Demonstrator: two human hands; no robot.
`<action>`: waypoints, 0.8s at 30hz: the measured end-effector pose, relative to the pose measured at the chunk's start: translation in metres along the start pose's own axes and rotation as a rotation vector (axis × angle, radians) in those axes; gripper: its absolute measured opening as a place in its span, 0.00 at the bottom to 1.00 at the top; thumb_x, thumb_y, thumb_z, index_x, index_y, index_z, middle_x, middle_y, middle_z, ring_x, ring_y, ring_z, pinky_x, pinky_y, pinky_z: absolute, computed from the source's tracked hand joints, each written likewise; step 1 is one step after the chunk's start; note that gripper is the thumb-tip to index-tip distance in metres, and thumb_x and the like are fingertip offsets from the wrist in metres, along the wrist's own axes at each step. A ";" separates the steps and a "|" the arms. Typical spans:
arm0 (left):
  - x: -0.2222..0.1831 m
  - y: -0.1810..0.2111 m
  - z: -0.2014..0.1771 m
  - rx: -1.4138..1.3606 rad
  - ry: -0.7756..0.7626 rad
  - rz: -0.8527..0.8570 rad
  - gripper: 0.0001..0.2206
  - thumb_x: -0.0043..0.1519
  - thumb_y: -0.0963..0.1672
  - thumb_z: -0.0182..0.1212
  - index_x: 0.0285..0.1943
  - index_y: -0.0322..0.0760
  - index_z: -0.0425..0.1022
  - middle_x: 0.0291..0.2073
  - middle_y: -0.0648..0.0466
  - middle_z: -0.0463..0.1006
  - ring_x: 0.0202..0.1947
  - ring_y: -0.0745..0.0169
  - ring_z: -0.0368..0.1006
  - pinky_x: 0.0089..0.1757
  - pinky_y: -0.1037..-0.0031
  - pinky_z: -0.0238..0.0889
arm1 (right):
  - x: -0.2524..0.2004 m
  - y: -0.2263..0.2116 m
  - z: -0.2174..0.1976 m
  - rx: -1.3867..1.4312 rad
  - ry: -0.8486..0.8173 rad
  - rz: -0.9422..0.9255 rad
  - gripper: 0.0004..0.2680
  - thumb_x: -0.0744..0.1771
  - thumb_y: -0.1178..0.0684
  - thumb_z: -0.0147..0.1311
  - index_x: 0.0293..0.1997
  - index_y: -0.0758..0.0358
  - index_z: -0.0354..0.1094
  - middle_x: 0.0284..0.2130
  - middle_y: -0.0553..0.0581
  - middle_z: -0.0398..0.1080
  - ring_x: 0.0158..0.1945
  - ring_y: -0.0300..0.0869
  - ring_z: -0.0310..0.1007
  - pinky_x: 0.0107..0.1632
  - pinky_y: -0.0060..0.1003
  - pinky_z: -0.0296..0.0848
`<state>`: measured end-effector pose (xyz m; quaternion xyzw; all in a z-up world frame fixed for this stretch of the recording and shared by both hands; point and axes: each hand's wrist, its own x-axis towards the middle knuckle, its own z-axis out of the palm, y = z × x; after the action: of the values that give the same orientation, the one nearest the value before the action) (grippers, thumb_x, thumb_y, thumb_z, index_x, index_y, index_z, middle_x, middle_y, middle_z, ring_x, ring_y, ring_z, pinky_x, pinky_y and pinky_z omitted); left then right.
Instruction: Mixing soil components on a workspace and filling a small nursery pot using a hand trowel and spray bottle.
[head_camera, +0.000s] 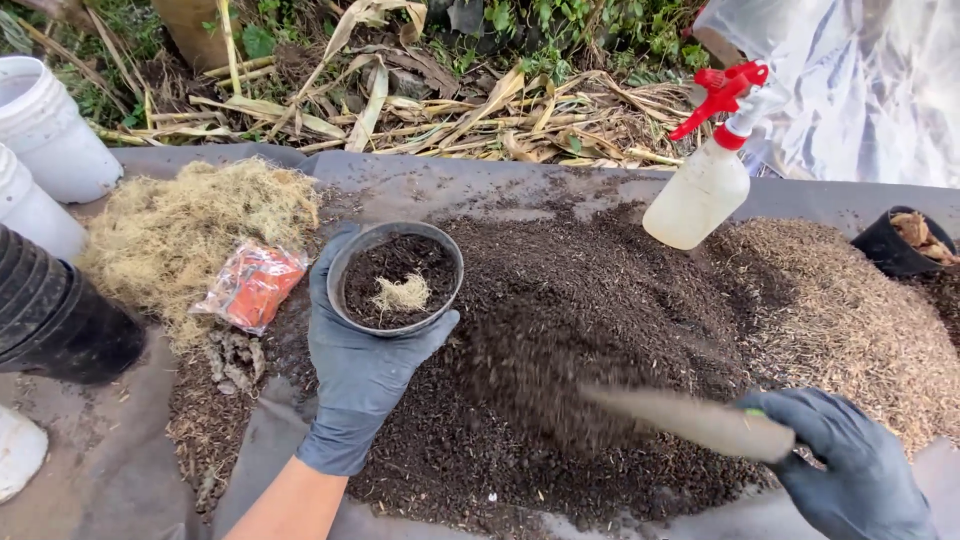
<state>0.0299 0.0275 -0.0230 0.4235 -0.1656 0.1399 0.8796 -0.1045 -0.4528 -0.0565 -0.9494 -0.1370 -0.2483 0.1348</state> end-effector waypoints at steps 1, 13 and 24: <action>-0.001 -0.002 0.001 0.102 -0.004 0.017 0.46 0.40 0.38 0.79 0.70 0.44 0.57 0.72 0.48 0.61 0.71 0.52 0.58 0.67 0.51 0.59 | -0.012 0.023 0.002 -0.088 -0.137 -0.031 0.21 0.55 0.49 0.65 0.52 0.42 0.74 0.46 0.44 0.79 0.49 0.40 0.80 0.56 0.38 0.74; -0.002 -0.005 0.009 0.244 0.074 -0.022 0.48 0.35 0.36 0.77 0.70 0.45 0.58 0.71 0.47 0.63 0.70 0.51 0.61 0.63 0.48 0.64 | 0.050 -0.026 0.016 -0.252 -0.179 -0.369 0.16 0.57 0.58 0.56 0.46 0.40 0.69 0.39 0.39 0.76 0.40 0.42 0.76 0.44 0.48 0.67; -0.006 0.004 0.025 0.634 0.016 0.181 0.48 0.40 0.39 0.78 0.72 0.34 0.53 0.70 0.44 0.63 0.71 0.55 0.62 0.72 0.65 0.50 | 0.142 -0.060 -0.032 0.041 -0.164 -0.080 0.11 0.68 0.36 0.41 0.45 0.44 0.64 0.20 0.45 0.64 0.16 0.40 0.66 0.16 0.38 0.70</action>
<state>0.0182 0.0099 -0.0080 0.6587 -0.1438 0.2654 0.6892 -0.0183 -0.3805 0.0537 -0.9574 -0.1904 -0.1719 0.1327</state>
